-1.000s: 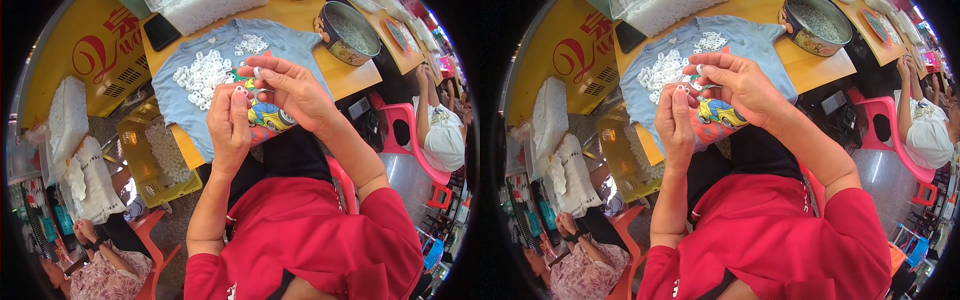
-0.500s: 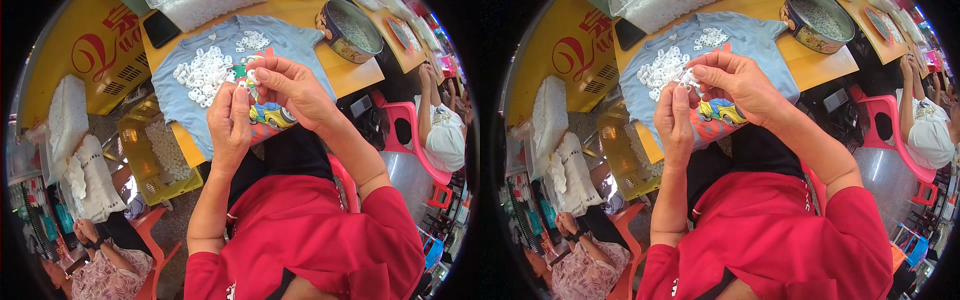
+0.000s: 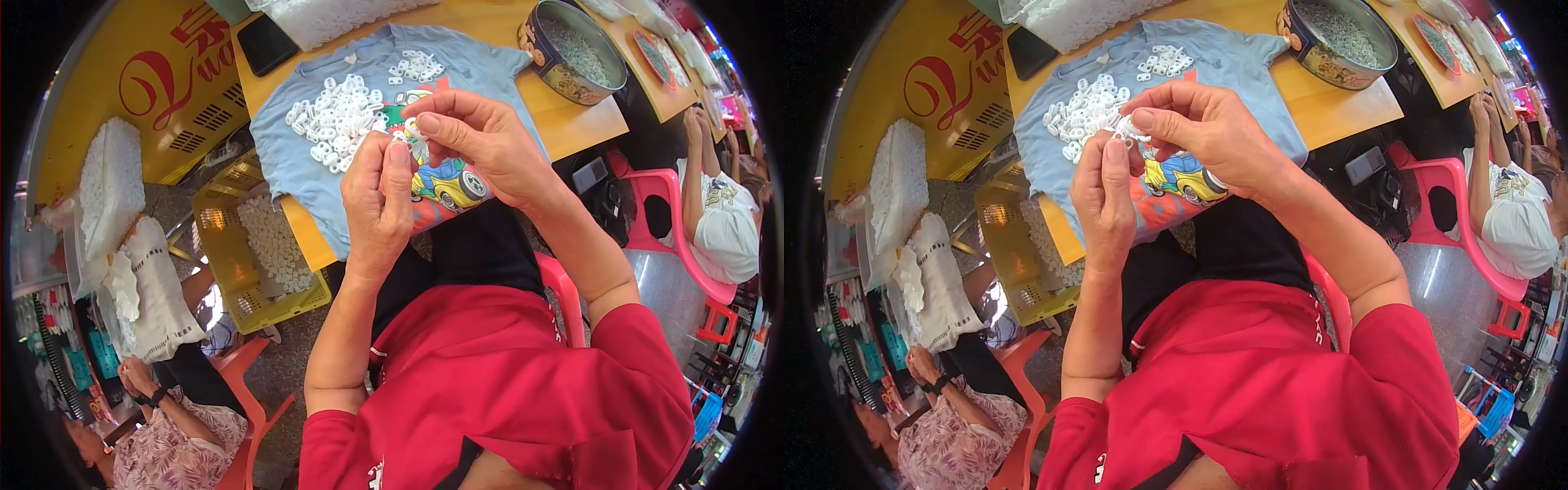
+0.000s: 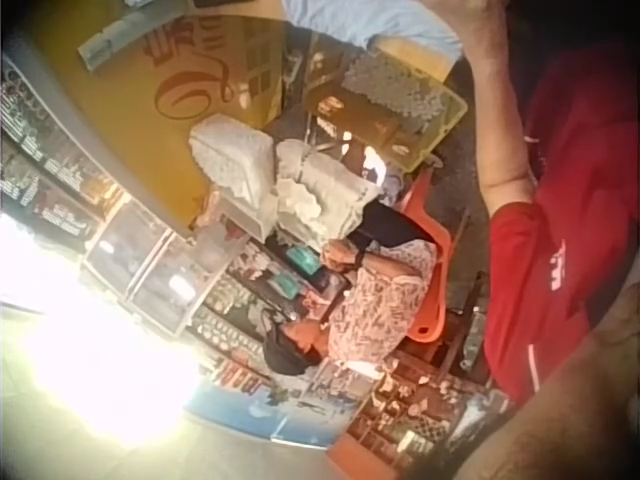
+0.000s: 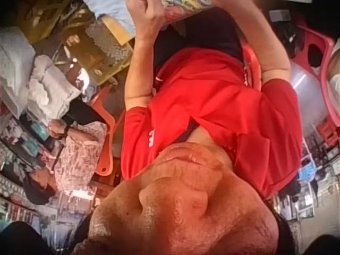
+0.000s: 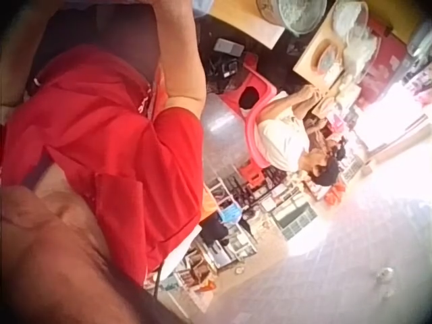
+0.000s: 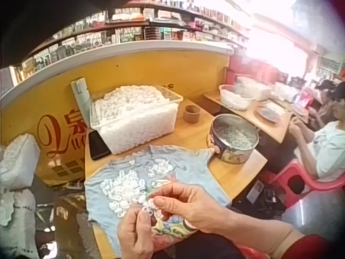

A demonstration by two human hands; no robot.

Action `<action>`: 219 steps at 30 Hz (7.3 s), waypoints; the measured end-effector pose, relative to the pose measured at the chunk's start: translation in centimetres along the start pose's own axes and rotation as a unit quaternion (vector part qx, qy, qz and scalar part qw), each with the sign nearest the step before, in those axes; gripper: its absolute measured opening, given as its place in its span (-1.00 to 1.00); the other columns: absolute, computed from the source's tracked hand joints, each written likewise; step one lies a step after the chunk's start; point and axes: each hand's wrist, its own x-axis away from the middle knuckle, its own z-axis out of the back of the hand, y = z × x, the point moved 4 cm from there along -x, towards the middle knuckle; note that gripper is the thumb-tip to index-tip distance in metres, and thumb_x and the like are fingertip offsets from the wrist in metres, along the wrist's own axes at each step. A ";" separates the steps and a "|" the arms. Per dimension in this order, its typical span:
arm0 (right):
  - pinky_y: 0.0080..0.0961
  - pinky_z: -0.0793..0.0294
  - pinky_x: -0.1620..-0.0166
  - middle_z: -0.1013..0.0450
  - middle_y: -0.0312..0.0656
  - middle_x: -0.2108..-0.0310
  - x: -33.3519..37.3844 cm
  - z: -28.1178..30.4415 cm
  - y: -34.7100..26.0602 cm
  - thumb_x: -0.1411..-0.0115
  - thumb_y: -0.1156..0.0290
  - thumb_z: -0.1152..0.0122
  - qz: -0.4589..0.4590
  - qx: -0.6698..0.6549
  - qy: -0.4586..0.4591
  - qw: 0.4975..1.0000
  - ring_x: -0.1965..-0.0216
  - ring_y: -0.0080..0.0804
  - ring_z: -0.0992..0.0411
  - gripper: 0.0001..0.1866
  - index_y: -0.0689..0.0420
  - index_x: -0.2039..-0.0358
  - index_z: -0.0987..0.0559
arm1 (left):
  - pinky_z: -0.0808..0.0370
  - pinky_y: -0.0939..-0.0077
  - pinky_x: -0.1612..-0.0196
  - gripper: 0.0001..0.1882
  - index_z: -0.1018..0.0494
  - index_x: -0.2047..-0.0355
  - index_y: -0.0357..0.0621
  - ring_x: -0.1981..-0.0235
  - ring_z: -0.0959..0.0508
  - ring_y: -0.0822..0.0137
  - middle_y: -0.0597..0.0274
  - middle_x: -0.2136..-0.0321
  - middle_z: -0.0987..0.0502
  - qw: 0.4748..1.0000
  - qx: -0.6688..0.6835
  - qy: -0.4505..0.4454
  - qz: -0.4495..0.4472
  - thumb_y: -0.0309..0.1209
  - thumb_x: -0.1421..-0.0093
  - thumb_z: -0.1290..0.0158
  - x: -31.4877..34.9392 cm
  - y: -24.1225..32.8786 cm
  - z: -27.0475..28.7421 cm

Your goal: The recorder is sitting at a workstation, picking up and inspecting small white plastic components from a pile on a blue cloth and sorting them.

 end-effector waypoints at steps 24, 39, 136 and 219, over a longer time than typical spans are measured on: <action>-0.67 -0.47 0.23 -0.52 -0.28 0.27 0.5 -1.4 -0.1 -0.29 0.47 -0.15 0.114 0.117 0.029 0.986 0.30 -0.65 -0.43 -0.80 0.29 0.13 -0.57 | -0.24 0.59 0.47 -0.79 -0.29 0.38 -0.22 0.53 -0.25 0.54 0.36 0.56 -0.28 1.000 0.008 0.021 0.004 -0.42 -0.42 0.20 0.5 0.1 -0.9; -0.59 -0.46 0.03 -0.51 -0.21 0.16 1.0 -2.0 0.2 -0.29 0.52 -0.12 0.140 0.122 0.019 0.982 0.15 -0.58 -0.44 -0.84 0.30 0.15 -0.53 | -0.28 0.61 0.39 -0.83 -0.34 0.20 -0.25 0.44 -0.28 0.54 0.35 0.43 -0.30 0.997 0.040 0.064 0.022 -0.40 -0.43 0.20 1.6 -0.4 -1.3; -0.38 -0.46 0.27 -0.52 -0.12 0.37 -6.6 5.4 0.7 -0.13 0.40 -0.24 0.194 0.549 0.052 0.811 0.38 -0.24 -0.49 -0.85 0.19 0.31 -0.62 | -0.45 0.65 0.23 -0.73 -0.41 0.00 -0.29 0.31 -0.48 0.54 0.26 0.24 -0.55 0.926 0.111 -0.279 0.229 -0.50 -0.39 0.19 1.5 -2.3 -2.5; -0.69 -0.44 0.33 -0.49 -0.31 0.31 0.8 1.8 2.9 -0.24 0.45 -0.22 0.092 0.082 0.074 0.990 0.35 -0.70 -0.42 -0.84 0.27 0.23 -0.55 | -0.43 0.67 0.21 -0.89 -0.46 0.18 -0.29 0.32 -0.48 0.55 0.31 0.29 -0.51 0.973 0.161 0.067 0.151 -0.53 -0.30 -0.04 1.3 -3.0 -1.9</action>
